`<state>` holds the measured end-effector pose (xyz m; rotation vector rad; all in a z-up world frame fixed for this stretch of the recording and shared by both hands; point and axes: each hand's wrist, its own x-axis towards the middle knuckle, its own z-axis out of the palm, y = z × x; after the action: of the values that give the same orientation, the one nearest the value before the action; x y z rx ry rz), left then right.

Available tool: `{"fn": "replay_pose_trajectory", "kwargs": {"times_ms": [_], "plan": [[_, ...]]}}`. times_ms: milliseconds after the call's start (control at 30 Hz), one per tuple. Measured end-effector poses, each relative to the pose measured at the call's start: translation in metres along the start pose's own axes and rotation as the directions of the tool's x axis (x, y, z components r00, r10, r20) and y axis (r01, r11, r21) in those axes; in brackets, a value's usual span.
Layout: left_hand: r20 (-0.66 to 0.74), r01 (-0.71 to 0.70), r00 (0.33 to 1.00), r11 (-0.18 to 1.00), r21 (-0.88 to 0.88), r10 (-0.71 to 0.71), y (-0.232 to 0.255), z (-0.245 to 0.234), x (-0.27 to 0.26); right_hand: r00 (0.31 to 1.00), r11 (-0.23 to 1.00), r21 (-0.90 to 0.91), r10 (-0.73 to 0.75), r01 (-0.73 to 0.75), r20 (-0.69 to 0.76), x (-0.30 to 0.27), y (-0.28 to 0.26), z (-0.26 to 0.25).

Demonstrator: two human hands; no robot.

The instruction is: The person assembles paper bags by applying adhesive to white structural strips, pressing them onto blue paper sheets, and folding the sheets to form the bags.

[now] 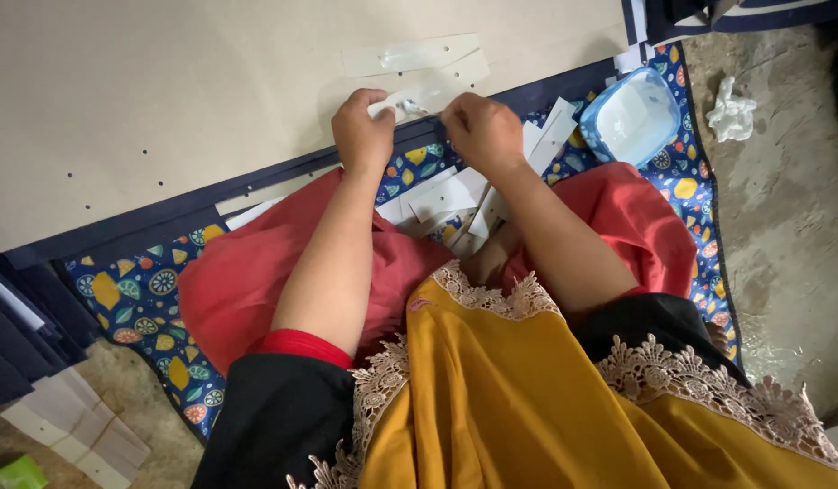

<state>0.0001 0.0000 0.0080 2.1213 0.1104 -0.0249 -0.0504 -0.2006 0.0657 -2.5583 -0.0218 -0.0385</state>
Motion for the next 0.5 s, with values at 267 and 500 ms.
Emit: {"fn": "replay_pose_trajectory", "kwargs": {"times_ms": [267, 500], "plan": [[0.017, 0.019, 1.000, 0.999, -0.032, -0.018, 0.004, -0.003, -0.001, 0.991, 0.995, -0.096, 0.006, -0.019, -0.133, -0.001, 0.023, -0.025], [0.009, -0.005, 1.000, 1.000, -0.021, 0.005, 0.000, -0.001, 0.000, 0.999, 1.000, 0.004, -0.002, 0.002, -0.053, -0.010, -0.014, 0.002]]}}
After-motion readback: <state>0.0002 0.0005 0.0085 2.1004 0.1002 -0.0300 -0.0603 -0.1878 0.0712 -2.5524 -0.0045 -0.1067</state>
